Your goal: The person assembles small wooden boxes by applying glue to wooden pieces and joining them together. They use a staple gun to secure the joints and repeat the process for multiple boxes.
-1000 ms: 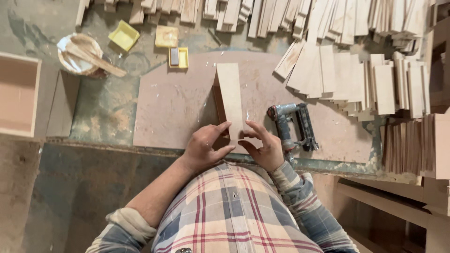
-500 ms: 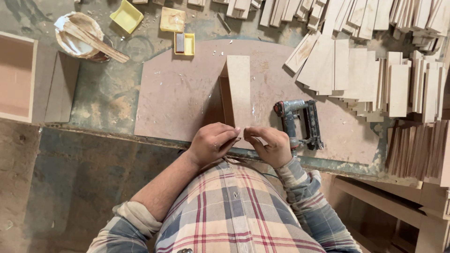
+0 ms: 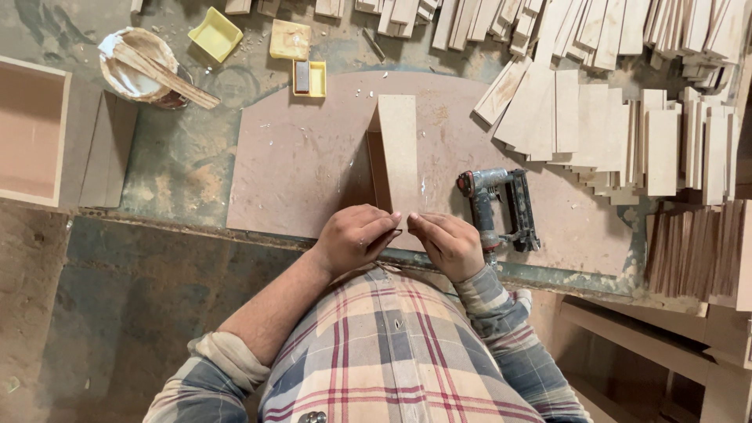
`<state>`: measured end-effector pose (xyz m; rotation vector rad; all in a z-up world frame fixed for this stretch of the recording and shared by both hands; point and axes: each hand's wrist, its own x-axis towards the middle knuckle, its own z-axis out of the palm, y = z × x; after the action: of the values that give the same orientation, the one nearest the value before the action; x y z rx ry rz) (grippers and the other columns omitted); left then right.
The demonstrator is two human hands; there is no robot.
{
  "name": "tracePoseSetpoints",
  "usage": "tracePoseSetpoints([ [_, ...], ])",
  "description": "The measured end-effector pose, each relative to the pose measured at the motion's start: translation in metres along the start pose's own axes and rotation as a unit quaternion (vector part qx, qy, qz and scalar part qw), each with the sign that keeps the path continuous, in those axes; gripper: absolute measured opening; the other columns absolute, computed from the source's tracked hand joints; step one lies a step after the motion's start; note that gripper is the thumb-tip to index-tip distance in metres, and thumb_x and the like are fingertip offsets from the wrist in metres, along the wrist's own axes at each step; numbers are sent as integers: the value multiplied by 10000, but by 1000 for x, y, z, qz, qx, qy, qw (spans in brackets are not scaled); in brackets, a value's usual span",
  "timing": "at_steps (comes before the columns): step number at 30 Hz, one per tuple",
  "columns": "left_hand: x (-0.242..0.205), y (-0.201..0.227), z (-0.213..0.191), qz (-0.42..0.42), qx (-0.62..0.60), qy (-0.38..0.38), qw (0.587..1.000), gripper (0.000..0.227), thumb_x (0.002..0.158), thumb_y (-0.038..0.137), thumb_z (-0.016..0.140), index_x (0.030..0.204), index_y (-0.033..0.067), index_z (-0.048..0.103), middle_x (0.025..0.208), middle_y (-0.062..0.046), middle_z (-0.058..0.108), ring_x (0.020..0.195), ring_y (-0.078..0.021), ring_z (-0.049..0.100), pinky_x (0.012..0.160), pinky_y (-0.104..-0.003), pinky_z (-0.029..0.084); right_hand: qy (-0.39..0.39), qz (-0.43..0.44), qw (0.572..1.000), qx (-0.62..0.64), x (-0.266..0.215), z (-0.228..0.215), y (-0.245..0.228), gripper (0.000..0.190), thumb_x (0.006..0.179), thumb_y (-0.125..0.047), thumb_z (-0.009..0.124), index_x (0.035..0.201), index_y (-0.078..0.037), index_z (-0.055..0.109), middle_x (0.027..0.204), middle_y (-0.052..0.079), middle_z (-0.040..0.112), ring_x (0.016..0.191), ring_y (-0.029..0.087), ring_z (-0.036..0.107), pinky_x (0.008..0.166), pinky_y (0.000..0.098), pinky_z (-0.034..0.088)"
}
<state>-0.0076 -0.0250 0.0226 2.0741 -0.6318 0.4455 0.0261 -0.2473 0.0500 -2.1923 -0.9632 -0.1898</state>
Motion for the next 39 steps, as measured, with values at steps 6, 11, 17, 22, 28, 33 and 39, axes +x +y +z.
tracePoseSetpoints([
  [6,2,2,-4,18,35,9,999,179,901,96,780,1050,9,731,946,-95,733,864,-230,726,768,-350,587,-15,8,1000,4,-12,4,7,289,914,0,734,1202,-11,710,1097,131,753,1000,270,751,827,351,608],
  [11,4,4,-4,43,84,10,996,167,914,129,791,1042,33,744,979,-61,708,915,-212,708,811,-346,586,26,94,995,-23,-49,21,47,424,955,-91,737,1357,-50,608,1111,122,751,959,246,749,836,327,607],
  [17,13,10,-6,53,123,32,990,222,858,234,827,939,55,724,1126,-102,642,1069,-254,625,924,-405,521,21,345,906,-245,-111,36,125,902,823,-282,821,1526,12,338,1261,239,624,1139,386,611,990,469,495],
  [22,21,13,0,46,139,44,988,270,824,273,842,804,69,666,1073,-94,647,1078,-271,633,957,-447,501,-8,396,890,-225,-130,45,159,940,833,-203,776,1610,-15,281,1255,270,618,1154,434,610,1005,486,498],
  [28,20,12,-4,49,132,26,990,201,839,218,827,870,63,702,1092,-86,649,1111,-265,635,1011,-437,514,-77,464,877,-99,-135,-2,155,612,931,-476,709,1318,-9,620,985,236,726,864,358,705,758,464,555],
  [33,14,11,-8,44,115,32,992,182,823,153,803,958,47,741,1103,-105,671,1094,-266,643,954,-416,520,-86,588,791,143,-121,-28,106,533,1080,-441,541,1008,46,747,695,127,632,575,168,567,535,344,450],
  [39,9,9,-5,24,67,34,997,102,901,100,807,970,50,750,947,-65,688,908,-225,674,818,-375,549,-150,576,777,205,-58,-101,12,461,1030,-364,487,855,18,678,629,35,608,497,144,540,467,318,462],
])
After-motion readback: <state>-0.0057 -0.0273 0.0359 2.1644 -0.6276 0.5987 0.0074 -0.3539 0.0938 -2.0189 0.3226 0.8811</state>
